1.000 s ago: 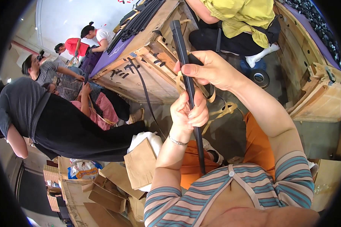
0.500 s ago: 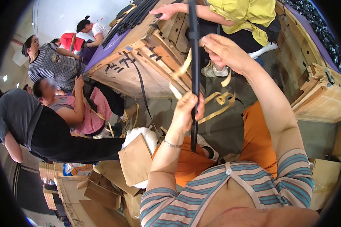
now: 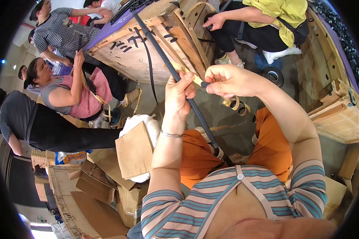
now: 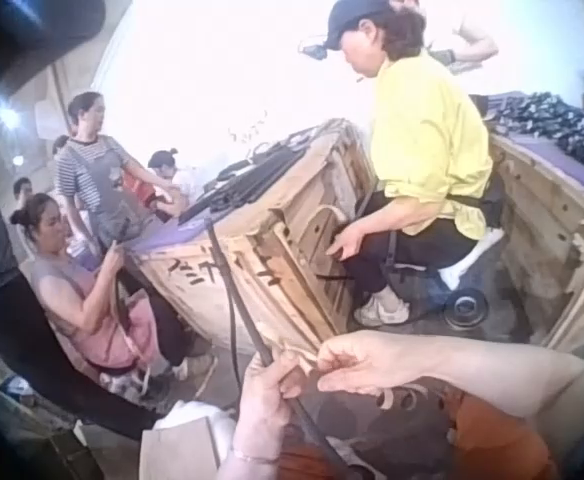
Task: Wrapping black adhesive tape around a plastic rod for manufacturing assembly.
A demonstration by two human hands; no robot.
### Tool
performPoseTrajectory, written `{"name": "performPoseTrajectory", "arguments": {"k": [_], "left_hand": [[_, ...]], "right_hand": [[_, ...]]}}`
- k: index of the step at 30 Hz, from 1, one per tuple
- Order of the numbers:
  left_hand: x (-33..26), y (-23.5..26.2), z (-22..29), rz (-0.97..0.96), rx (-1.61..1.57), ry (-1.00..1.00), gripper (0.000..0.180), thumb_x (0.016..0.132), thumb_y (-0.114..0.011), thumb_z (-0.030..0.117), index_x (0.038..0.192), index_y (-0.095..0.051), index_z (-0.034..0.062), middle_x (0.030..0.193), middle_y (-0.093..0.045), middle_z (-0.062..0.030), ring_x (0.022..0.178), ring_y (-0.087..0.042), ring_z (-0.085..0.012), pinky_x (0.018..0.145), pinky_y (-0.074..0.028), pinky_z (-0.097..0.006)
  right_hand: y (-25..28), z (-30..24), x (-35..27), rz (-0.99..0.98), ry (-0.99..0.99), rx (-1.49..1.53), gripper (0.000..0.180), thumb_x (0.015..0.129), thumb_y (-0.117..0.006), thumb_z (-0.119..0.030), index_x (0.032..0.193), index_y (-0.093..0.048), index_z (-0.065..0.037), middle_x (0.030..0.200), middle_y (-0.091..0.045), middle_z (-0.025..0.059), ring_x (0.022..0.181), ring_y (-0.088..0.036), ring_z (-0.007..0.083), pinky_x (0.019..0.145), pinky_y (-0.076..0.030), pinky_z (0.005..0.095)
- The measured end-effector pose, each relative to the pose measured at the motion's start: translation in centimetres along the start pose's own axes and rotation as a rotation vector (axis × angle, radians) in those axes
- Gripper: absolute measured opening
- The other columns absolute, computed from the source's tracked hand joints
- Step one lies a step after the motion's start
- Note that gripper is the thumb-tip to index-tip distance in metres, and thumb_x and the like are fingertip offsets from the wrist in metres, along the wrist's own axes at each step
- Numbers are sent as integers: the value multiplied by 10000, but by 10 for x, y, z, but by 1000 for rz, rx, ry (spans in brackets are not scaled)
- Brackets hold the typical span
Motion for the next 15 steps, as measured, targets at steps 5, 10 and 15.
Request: {"name": "performPoseTrajectory", "arguments": {"k": [5,10,15], "left_hand": [[-2,5,11,-10,36,-74,153,822,-577,11,756,-467,95,672,-523,-13,414,-333,-32,354,-251,-164],[-9,-10,-8,-34,167,75,173,803,-620,40,795,-457,101,587,-501,-2,399,-401,-59,356,-281,-183],[-13,-7,-8,25,430,-59,142,864,-570,168,811,-474,77,595,-528,-21,427,-417,-68,380,-305,-184]], "right_hand": [[-1,-6,3,29,30,-244,180,873,-549,-145,758,-504,-14,850,-481,30,580,-450,57,533,-377,186],[-5,-19,2,9,290,-222,157,855,-548,-110,751,-531,7,1098,-478,66,644,-509,69,608,-413,213],[9,-26,-5,205,91,25,165,889,-477,-155,841,-545,-13,505,-460,3,371,-361,42,372,-253,166]]}}
Point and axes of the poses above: each hand's wrist, its own x-axis towards the middle knuckle, its own y-axis out of the back of the hand, z = x × y, the point moved 6 cm from there along x, towards the middle knuckle
